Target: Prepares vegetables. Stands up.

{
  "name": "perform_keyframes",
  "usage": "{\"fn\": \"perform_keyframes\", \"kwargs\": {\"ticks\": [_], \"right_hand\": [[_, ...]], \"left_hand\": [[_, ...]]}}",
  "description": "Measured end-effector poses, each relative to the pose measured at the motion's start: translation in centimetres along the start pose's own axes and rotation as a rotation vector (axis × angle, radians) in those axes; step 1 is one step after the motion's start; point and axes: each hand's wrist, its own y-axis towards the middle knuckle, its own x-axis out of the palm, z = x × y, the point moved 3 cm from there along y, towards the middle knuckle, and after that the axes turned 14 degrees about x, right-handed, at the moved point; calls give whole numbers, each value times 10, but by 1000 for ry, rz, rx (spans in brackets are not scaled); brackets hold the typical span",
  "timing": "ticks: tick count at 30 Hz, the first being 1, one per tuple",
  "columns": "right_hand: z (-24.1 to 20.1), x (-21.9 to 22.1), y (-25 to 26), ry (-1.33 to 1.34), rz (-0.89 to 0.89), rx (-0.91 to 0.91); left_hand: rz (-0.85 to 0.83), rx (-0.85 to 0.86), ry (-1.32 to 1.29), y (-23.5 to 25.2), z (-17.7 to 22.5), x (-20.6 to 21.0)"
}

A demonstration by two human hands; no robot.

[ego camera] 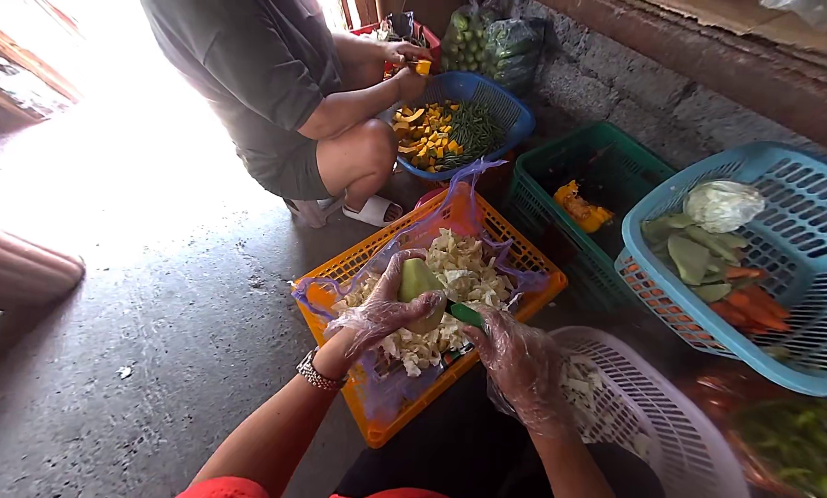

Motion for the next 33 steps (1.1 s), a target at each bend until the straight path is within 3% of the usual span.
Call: {"fn": "perform_keyframes", "kwargs": {"ticks": [4,5,7,9,11,13,16,20,24,33], "right_hand": [[15,-26,15,-9,-16,188],[22,-36,23,-20,34,211],[31,-49,30,48,36,305],[28,-48,29,262,-169,491],[12,-31,22,443,-359,543],[-13,-4,10,536,-409,445],[-33,24,-4,550,-349,336],[-19,28,-6,883,-419,586],[-9,30,-16,1160,-461,689],[6,24,-20,1223,-464,753]], "left_hand": [[-417,-19,219,-16,-11,0],[-392,-8,198,-24,-20,1],[-100,1,63,-30,-31,-4],[188,-60,-107,-28,-35,-7],[313,-119,-247,-25,-36,2],[307,-166,-296,-22,-32,20],[160,-156,-266,-23,-24,37],[51,0,-201,-16,-21,42],[37,10,-192,-9,-24,51],[80,-25,-451,-8,-36,61]]}}
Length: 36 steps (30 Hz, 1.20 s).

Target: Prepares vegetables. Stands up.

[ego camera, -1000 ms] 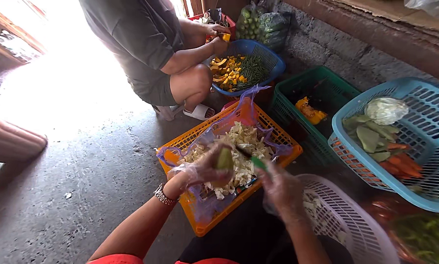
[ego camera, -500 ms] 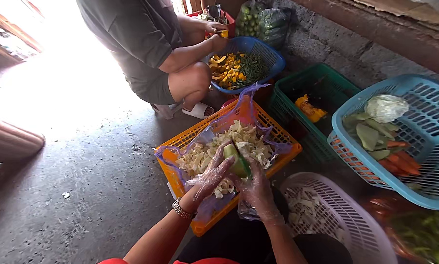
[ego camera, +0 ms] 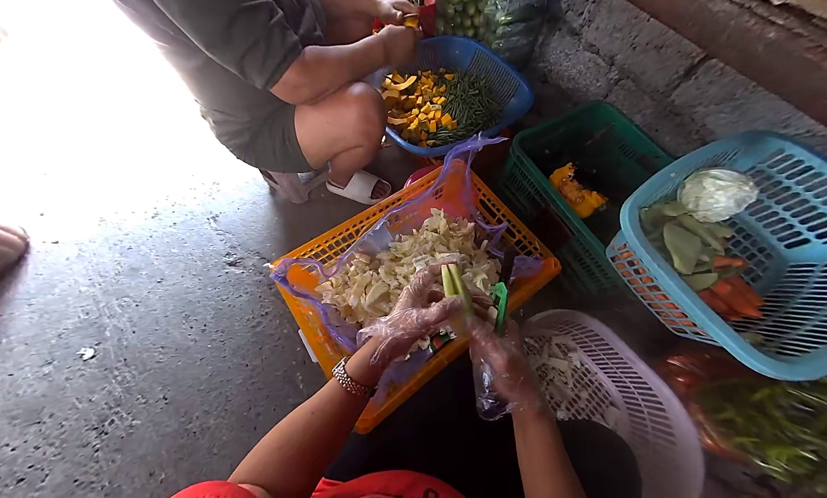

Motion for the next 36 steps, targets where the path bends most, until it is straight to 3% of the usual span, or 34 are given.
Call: {"fn": "perform_keyframes", "kwargs": {"ticks": [8,15,18,20,22,26,30,33,36], "right_hand": [[-6,11,4,-255,75,14],[-1,-1,5,53,214,173],[-3,-1,7,47,255,191],[-9,-2,11,-81,318,185],[-21,-4,20,-408,387,221],[-38,8,51,-1002,154,435],[-20,15,74,-1164,-35,462],[-30,18,63,-1260,54,396],[-43,14,45,-1034,89,232]], "left_hand": [[-3,42,-78,-8,-7,-12],[56,-20,-277,-16,-11,-28],[68,-40,-380,-20,-10,-30],[107,-54,-434,-23,-10,-29],[145,-54,-433,-23,-9,-31],[355,-113,-372,-25,-8,-35],[721,-200,-527,-23,-2,-36],[766,-188,-558,-23,2,-39],[756,-176,-623,-22,3,-36]]}}
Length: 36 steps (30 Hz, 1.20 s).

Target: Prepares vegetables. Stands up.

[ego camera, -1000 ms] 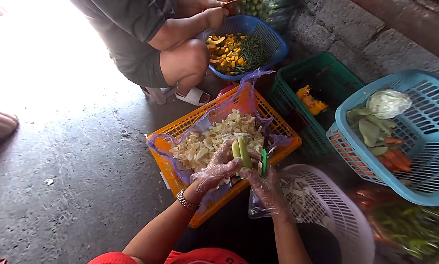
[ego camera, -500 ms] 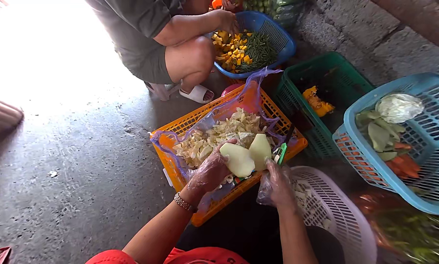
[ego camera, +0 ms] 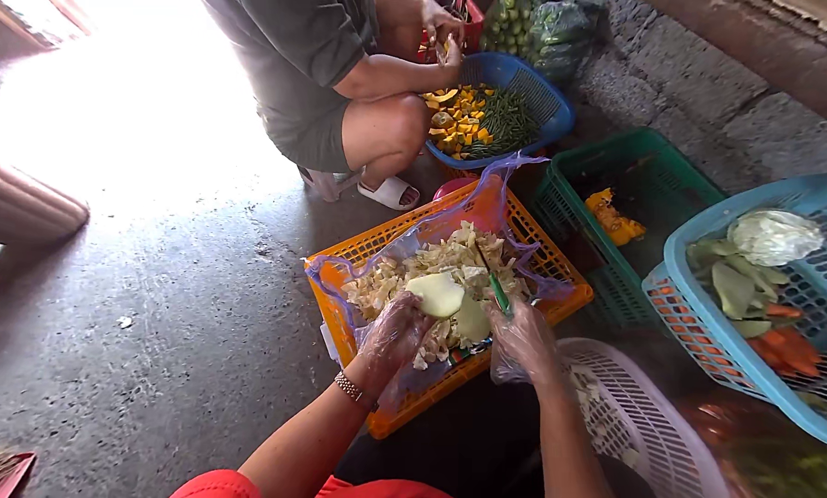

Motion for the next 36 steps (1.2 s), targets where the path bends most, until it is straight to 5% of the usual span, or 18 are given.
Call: {"fn": "perform_keyframes", "kwargs": {"ticks": [7,15,19,25,32,36], "right_hand": [[23,15,-14,418,229,-620],[18,2,-14,338,246,-729],[17,-4,-16,404,181,-521],[31,2,-4,791,166,2],[31,9,-7,1002,87,83],[23,14,-15,987,74,64]], "left_hand": [[-136,-139,20,-6,-16,12],[-248,-282,290,-11,-13,16],[-382,-264,525,-13,-9,15],[-640,30,1113,8,-4,1],[-884,392,1313,1,-16,26],[-915,421,1425,-7,-20,38]]}}
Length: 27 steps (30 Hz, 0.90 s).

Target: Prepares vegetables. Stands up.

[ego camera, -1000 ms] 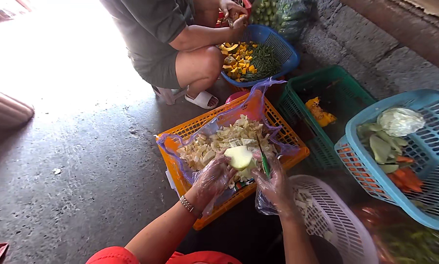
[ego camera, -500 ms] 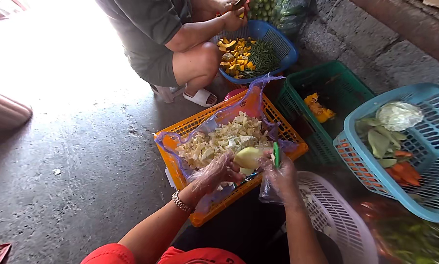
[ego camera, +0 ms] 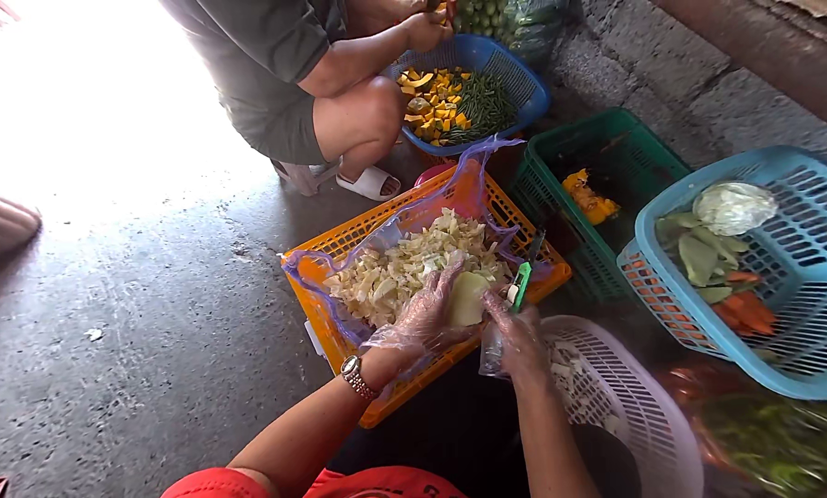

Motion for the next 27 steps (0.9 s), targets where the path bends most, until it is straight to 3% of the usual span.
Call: {"fn": "perform_keyframes", "kwargs": {"ticks": [5,10,17,27], "right_hand": [[1,6,-4,-40,-75,-18],[5,30,-9,-70,-149,-77],[29,41,-41,-599,-152,-349],[44,55,-54,-738,18,-529]], "left_hand": [[70,15,-491,-17,-13,-5],[369,10,-366,-29,-20,-12],[642,-250,-476,-38,-33,-50],[750,-286,-824,-37,-29,-45]]}}
